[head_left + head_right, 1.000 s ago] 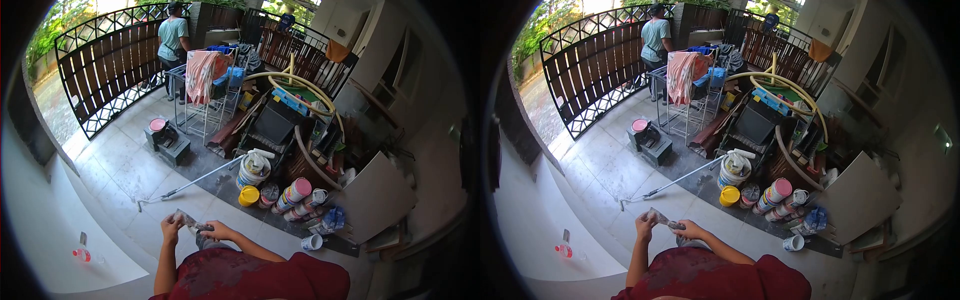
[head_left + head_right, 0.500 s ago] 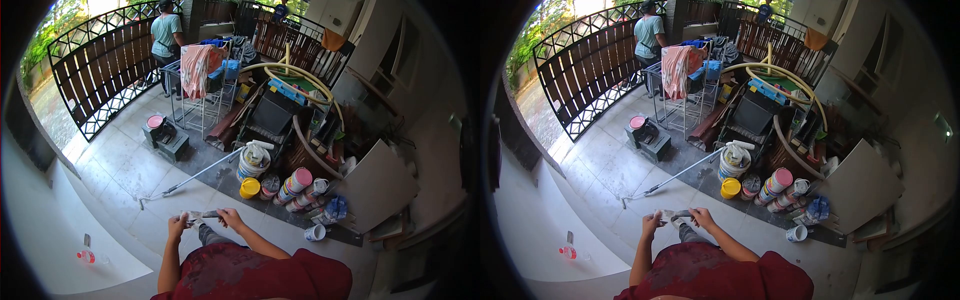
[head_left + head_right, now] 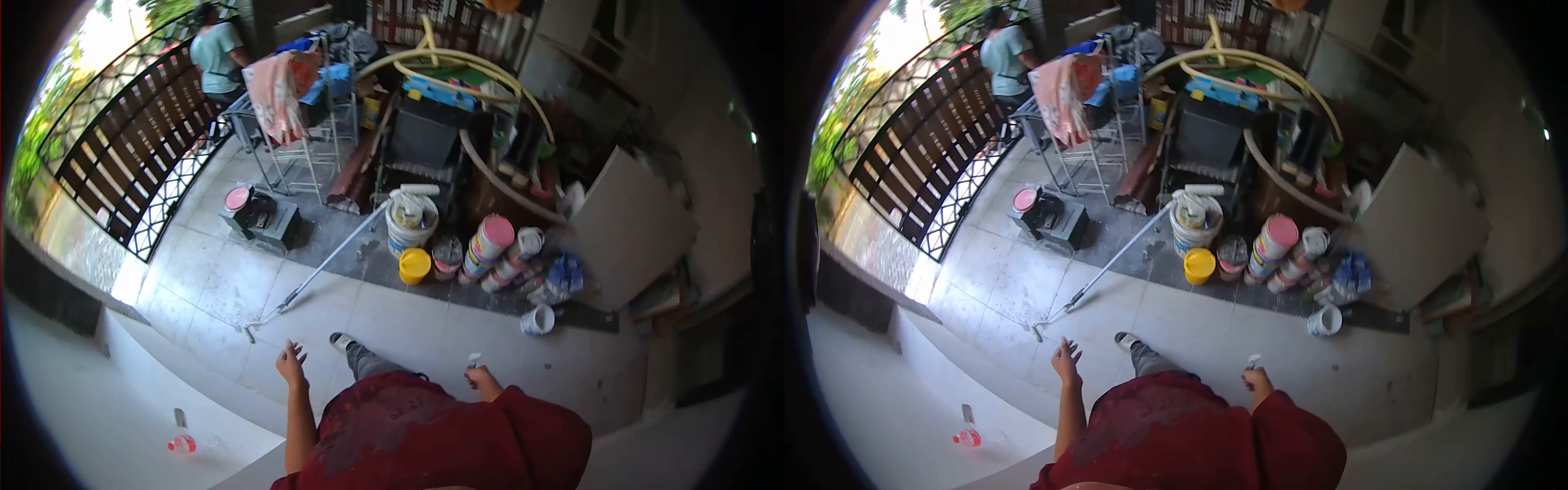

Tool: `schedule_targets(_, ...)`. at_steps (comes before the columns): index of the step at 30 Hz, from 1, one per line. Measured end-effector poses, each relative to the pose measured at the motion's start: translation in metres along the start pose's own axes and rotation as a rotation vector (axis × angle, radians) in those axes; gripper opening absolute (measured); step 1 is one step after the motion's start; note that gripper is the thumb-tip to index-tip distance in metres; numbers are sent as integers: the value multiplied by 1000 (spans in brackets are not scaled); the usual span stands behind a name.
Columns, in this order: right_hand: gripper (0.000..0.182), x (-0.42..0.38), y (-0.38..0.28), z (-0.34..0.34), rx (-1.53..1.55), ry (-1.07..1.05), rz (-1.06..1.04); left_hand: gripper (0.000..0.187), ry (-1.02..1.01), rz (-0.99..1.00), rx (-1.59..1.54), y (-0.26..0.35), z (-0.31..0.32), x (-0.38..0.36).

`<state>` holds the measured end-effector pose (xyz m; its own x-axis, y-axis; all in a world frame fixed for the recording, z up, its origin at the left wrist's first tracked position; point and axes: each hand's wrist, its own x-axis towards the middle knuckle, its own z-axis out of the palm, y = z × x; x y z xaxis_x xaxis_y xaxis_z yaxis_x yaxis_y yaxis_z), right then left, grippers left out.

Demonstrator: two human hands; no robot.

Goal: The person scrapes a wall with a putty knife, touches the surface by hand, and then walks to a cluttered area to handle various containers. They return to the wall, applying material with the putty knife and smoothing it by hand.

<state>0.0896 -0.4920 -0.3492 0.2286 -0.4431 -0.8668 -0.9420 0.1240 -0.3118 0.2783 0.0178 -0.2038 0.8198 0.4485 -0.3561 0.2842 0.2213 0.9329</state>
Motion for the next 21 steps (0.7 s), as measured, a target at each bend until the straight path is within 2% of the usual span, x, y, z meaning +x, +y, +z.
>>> schedule_targets(2, 27, 41, 53, -8, -90, -70, -12, 44, -53, -58, -46, -10, 14, 1)
schedule_targets(3, 28, 14, 78, 11, 56, -100, 85, 43, -64, -106, -52, -12, 19, -1)
schedule_targets(4, 29, 12, 59, -7, 156, -101, 132, 41, -46, -152, -124, -18, 39, -8)
schedule_targets(6, 31, 5, 61, -7, 146, -88, 41, 41, -108, -187, -86, -15, 56, -20)
schedule_targets(7, 32, 3, 58, -8, 240, -82, 72, 41, -145, -207, -94, -16, 63, -26)
schedule_targets(13, 28, 21, -12, -45, 484, -75, 98, 43, -181, -246, -9, -29, 99, -23)
schedule_targets(18, 23, 98, -106, -115, 434, -126, 2, 45, -99, -221, 14, -30, 156, -11)
schedule_targets(21, 19, 157, -167, -163, 575, -110, -2, 47, 13, -249, 13, -35, 211, -12)
